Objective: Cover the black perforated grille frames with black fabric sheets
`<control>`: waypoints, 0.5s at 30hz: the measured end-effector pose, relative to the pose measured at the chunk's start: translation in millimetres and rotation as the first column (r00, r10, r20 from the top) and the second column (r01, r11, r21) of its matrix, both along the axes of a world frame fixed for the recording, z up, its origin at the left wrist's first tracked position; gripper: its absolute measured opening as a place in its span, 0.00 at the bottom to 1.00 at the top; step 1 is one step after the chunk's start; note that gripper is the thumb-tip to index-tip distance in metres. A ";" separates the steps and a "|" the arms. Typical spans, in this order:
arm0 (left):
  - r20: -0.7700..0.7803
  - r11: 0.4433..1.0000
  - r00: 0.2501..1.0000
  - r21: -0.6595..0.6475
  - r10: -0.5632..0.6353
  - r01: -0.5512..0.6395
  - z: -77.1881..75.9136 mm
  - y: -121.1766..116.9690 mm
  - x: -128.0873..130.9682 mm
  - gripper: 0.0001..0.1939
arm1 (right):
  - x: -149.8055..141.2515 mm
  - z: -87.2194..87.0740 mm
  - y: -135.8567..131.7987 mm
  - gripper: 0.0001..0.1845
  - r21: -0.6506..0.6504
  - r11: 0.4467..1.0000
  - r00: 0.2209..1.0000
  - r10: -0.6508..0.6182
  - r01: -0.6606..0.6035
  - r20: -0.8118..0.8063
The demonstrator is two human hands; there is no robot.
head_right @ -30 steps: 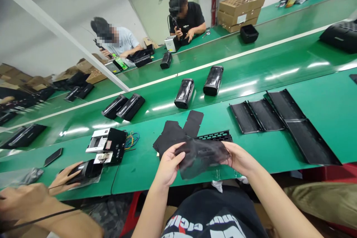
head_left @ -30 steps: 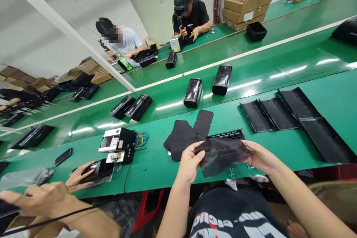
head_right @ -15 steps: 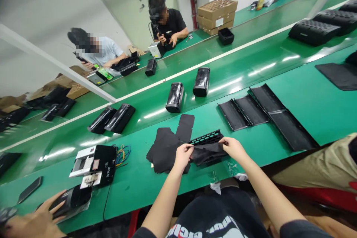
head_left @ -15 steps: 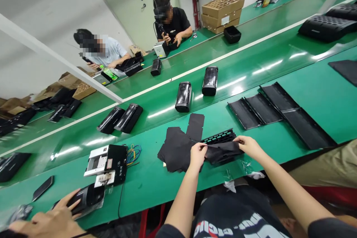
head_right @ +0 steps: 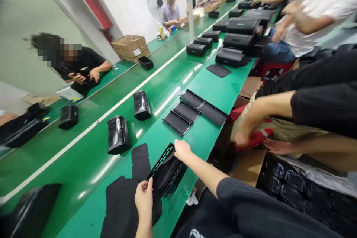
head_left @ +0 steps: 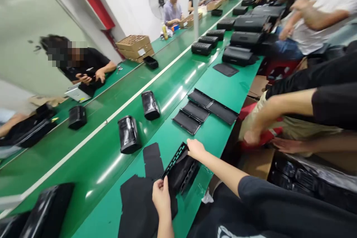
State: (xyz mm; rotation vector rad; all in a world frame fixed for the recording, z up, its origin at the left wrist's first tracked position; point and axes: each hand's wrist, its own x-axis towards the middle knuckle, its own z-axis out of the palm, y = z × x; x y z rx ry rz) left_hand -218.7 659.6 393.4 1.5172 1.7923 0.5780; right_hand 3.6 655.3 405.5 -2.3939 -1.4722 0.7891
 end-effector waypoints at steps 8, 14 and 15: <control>-0.050 0.995 0.995 0.056 -0.080 0.083 1.6 1.4 2.7 0.17 | 1.5 1.0 4.1 0.16 0.097 0.989 0.992 0.120 -0.116 -0.036; 0.045 0.985 0.999 0.170 -0.027 0.019 16.7 -4.9 -0.6 0.03 | 6.6 1.9 -0.3 0.11 0.141 0.980 0.984 0.156 -0.143 -0.091; 0.071 0.985 0.997 0.174 -0.022 0.009 20.9 -6.5 -1.3 0.01 | 7.7 3.4 -1.2 0.11 0.148 0.979 0.983 0.155 -0.140 -0.101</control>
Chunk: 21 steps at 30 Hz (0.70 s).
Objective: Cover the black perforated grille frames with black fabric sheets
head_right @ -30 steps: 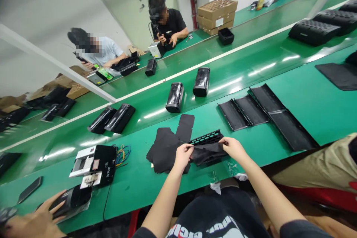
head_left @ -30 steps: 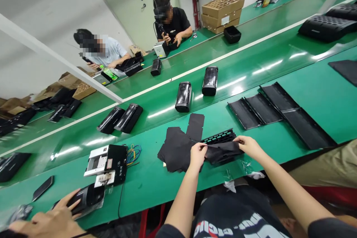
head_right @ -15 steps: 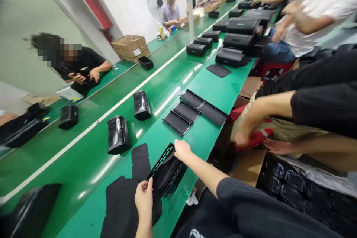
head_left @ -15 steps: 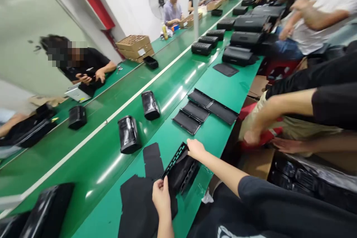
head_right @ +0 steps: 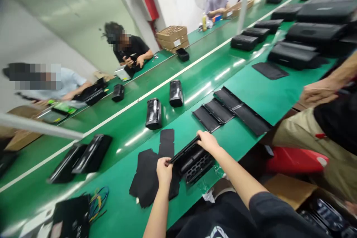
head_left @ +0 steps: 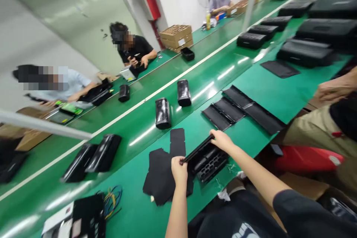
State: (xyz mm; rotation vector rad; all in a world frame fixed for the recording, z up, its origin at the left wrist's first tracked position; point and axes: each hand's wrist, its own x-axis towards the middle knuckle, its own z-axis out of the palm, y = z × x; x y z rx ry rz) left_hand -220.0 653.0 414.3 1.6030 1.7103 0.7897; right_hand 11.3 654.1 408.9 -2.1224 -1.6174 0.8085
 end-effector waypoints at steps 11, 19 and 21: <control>0.244 0.976 0.964 -0.210 0.102 -0.050 32.8 -19.0 -9.4 0.14 | 7.6 20.0 -13.2 0.09 0.013 0.996 0.956 0.091 -0.091 -0.280; 0.574 0.944 0.797 -0.329 0.188 0.014 55.4 -38.6 -10.1 0.15 | 1.0 44.3 -34.4 0.15 -0.159 0.985 0.614 -0.164 0.064 -0.772; 0.563 0.944 0.807 -0.330 0.178 0.022 61.9 -42.9 -10.9 0.14 | 2.0 49.5 -38.0 0.14 -0.152 0.984 0.621 -0.175 0.090 -0.764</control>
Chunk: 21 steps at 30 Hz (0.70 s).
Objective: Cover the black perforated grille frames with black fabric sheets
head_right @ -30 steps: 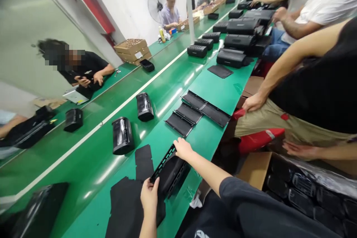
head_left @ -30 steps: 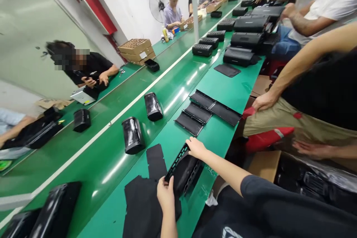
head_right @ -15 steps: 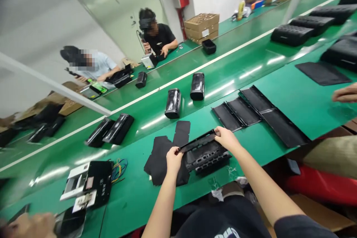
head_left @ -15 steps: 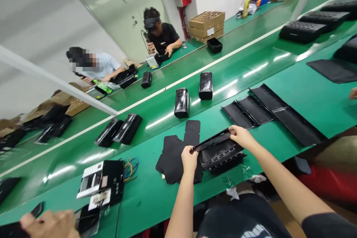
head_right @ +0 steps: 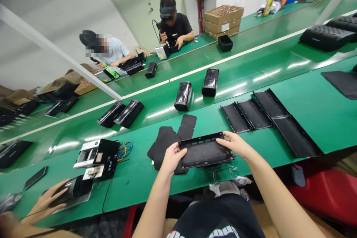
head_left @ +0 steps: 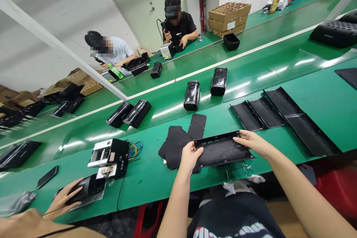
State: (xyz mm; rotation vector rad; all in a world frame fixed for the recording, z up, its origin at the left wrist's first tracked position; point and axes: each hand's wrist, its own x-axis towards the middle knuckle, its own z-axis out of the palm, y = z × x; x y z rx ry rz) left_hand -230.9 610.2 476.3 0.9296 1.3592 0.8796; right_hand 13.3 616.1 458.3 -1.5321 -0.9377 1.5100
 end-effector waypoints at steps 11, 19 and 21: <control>0.140 0.998 0.990 0.056 0.003 -0.011 51.4 -18.4 3.0 0.25 | 12.7 41.6 -17.2 0.19 0.050 0.997 0.996 -0.051 0.055 -0.072; 0.098 0.988 0.989 0.124 -0.110 0.097 74.9 -23.2 0.2 0.29 | 13.7 64.2 -23.5 0.12 0.239 0.971 0.991 -0.051 0.020 0.123; 0.098 0.986 0.987 0.126 -0.124 0.111 72.9 -22.7 -1.1 0.30 | 13.5 62.7 -23.5 0.12 0.239 0.971 0.982 -0.068 0.024 0.176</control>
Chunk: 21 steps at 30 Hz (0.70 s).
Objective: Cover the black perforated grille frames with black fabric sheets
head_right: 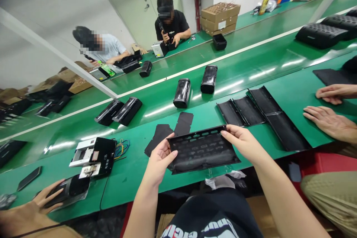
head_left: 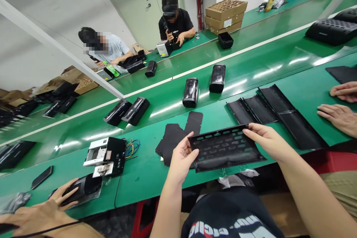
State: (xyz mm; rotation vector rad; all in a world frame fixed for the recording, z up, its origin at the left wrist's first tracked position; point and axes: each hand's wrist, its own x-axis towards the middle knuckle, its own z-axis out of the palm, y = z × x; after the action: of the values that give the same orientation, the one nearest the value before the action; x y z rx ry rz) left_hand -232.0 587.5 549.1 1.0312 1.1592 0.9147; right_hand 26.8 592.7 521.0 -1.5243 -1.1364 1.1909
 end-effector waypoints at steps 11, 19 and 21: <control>0.064 0.994 0.997 -0.099 0.041 -0.035 -15.0 3.8 -2.2 0.29 | -3.3 -8.5 1.7 0.18 -0.065 0.996 0.998 -0.055 0.055 -0.012; 0.038 0.992 0.999 -0.128 0.014 -0.009 -31.0 7.4 4.0 0.28 | 4.8 -22.6 -9.0 0.21 -0.214 0.973 0.966 0.030 -0.088 -0.258; -0.070 0.988 0.997 -0.150 -0.034 0.023 -38.0 7.7 4.7 0.30 | 12.9 -39.9 -16.6 0.20 -0.248 0.969 0.921 -0.099 0.003 -0.377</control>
State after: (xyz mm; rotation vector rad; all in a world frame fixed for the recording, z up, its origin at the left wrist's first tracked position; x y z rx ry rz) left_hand -227.3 595.2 511.1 0.9634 1.2506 0.7612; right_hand 39.7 576.0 481.1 -1.3999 -0.7013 1.5577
